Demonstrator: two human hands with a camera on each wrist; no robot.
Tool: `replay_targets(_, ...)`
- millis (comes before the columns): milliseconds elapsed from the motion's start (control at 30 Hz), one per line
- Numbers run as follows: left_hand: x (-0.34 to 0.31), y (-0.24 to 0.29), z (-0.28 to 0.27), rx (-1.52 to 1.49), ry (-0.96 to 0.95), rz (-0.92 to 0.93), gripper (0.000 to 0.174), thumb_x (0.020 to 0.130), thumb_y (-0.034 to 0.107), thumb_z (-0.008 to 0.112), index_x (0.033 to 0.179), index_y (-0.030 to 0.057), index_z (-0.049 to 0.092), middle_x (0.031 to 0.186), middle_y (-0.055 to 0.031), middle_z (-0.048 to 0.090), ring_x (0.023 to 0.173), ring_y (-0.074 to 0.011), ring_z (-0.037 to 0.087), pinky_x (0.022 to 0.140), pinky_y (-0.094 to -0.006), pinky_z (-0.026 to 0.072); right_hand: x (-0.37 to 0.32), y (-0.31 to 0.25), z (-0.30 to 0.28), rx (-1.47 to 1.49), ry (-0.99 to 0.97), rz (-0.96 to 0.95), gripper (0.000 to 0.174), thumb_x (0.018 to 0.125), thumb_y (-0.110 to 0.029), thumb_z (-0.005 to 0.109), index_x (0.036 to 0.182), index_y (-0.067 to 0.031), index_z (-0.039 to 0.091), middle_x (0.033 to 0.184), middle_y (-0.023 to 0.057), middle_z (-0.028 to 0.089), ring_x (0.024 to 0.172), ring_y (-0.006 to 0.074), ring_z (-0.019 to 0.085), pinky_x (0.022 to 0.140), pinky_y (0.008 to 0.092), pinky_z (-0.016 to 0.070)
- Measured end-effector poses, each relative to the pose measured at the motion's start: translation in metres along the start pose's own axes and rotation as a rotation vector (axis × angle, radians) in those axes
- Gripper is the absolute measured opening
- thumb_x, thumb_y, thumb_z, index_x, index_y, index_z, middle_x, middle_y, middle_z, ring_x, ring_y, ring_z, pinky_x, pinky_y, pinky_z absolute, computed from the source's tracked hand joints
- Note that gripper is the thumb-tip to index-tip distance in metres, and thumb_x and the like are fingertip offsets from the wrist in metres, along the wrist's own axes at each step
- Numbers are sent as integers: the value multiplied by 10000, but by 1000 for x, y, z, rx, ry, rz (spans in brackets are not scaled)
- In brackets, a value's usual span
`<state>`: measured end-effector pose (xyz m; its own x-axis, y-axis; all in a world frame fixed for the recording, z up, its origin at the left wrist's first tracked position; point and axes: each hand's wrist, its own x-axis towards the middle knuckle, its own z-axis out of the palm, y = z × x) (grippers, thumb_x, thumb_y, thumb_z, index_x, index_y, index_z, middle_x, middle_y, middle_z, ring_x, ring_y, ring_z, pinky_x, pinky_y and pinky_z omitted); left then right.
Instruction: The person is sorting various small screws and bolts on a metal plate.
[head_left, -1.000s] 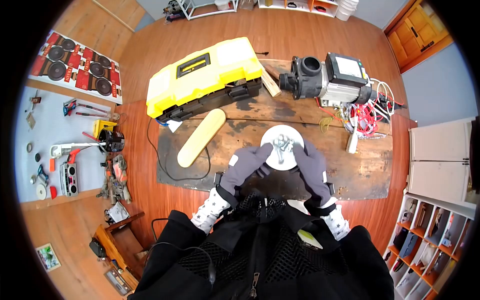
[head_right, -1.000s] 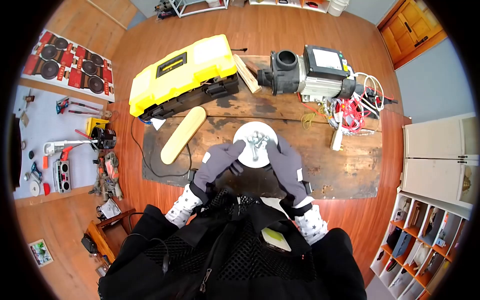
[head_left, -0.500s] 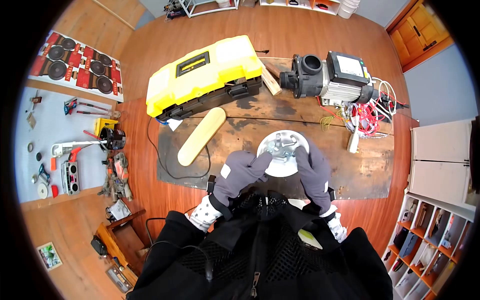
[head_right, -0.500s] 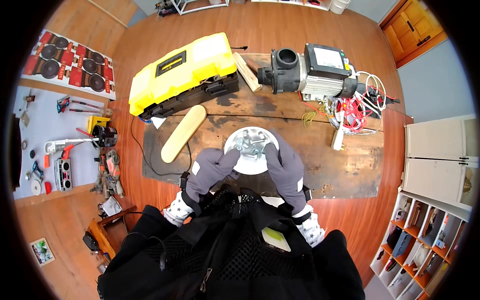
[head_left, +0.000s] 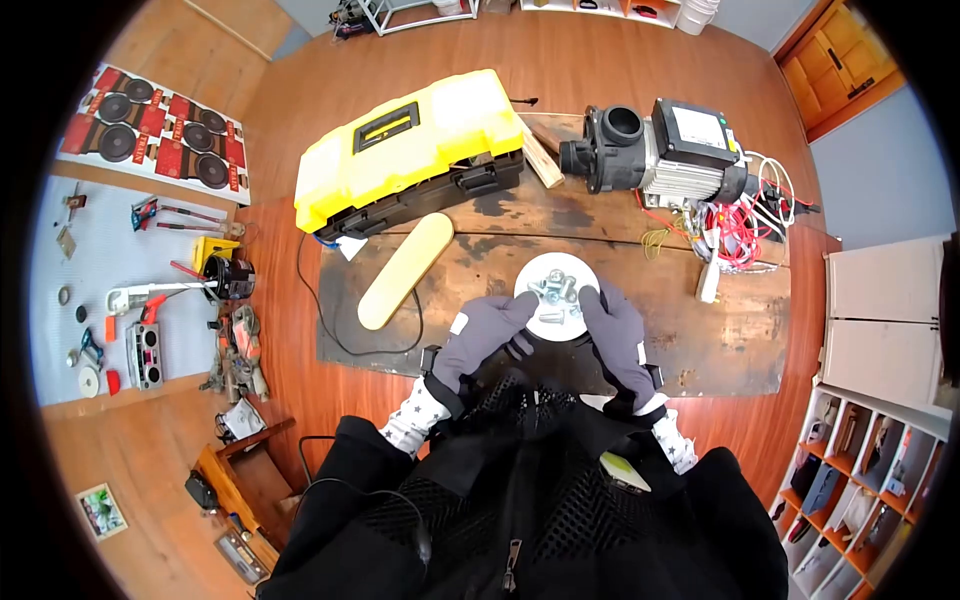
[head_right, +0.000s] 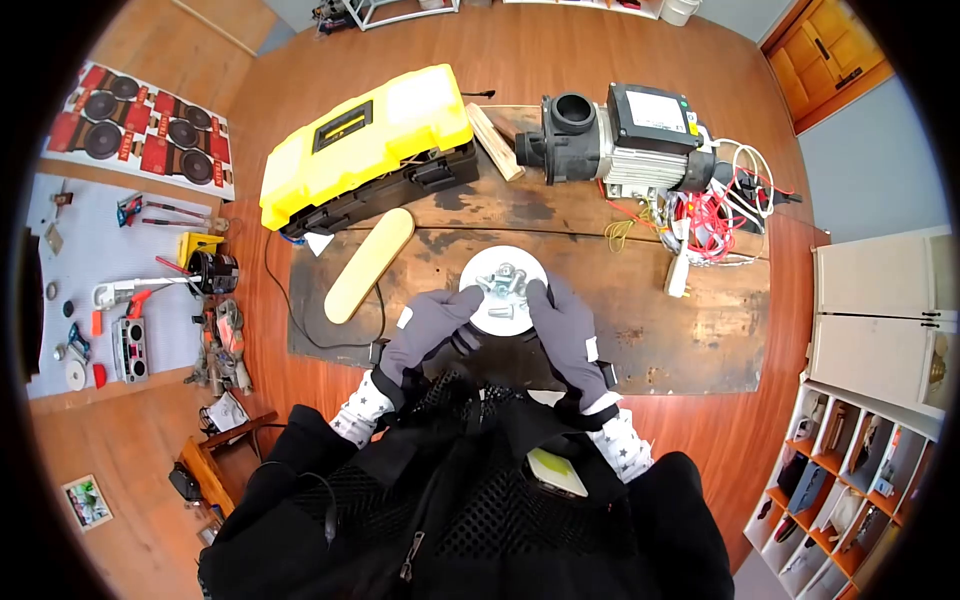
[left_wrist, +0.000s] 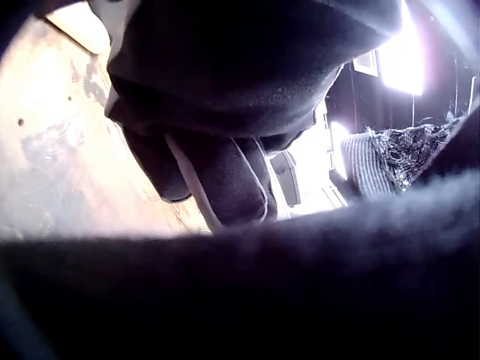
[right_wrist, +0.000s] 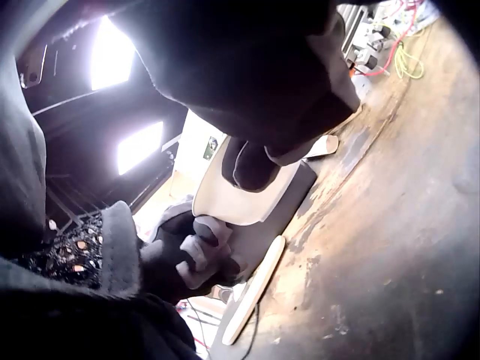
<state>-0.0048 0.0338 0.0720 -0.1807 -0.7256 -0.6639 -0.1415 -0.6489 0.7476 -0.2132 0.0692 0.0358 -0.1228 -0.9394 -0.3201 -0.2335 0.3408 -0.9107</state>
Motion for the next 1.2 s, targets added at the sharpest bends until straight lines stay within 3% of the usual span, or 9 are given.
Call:
replay_targets(67,0,8,2,56,35,-35,466,920,405,737,900,-59,706,731,-106,710,568,-168,678,531,-282,546,3,-33,-7,60,46,18,367,1006,-262,590,1300,-46,630,1047,169,729,957,218,701,856,335,528)
replay_targets(100,-7,11,2,53,38,-43,466,920,405,737,900,-59,706,731,-106,710,568,-168,678,531,-282,546,-5,-43,-13,-110,142,-233,369,1006,-258,590,1305,-44,625,1017,180,731,916,244,718,809,341,540)
replay_targets(167,-22,18,2,165,19,238,505,947,456,683,836,-35,714,686,-99,697,564,-143,657,557,-266,532,3,-38,-13,-103,133,-243,368,1005,-254,590,1305,-44,624,1002,186,729,893,259,720,787,344,543)
replay_targets(400,11,-3,4,36,-54,-65,497,943,449,692,917,-47,696,703,-113,699,569,-155,658,555,-271,536,6,1,-9,79,33,-77,391,1012,-288,573,1316,-45,615,1055,170,734,963,235,710,849,345,527)
replay_targets(600,19,-9,3,-1,-79,4,501,943,468,683,920,-32,707,718,-103,710,573,-155,660,557,-268,531,13,-5,-10,3,50,-21,396,1009,-300,580,1323,-62,615,1069,151,736,997,223,701,871,340,524)
replay_targets(933,72,-62,-1,456,-47,-125,542,963,501,593,976,-27,713,740,-115,727,615,-201,691,608,-316,542,30,53,7,-224,-55,-67,408,998,-312,580,1316,-57,601,1136,227,697,1060,376,677,909,406,523)
replay_targets(1100,65,-62,-2,609,-24,-54,463,973,440,521,901,23,709,754,-113,722,681,-262,689,659,-380,525,25,55,-6,-415,-16,-13,404,981,-288,588,1307,-50,613,1141,240,690,1044,365,684,895,394,528)
replay_targets(1167,51,-49,-3,999,223,356,359,966,374,544,870,65,701,731,-139,682,699,-326,661,657,-426,511,22,51,-14,-355,26,11,405,982,-288,587,1300,-40,618,1137,242,691,1038,366,685,891,393,530)
replay_targets(1200,49,-45,-2,1004,218,356,359,966,374,544,870,65,701,731,-139,682,699,-326,661,657,-426,511,19,46,-17,-296,61,28,407,982,-288,585,1294,-29,624,1132,245,693,1032,367,687,887,393,532)
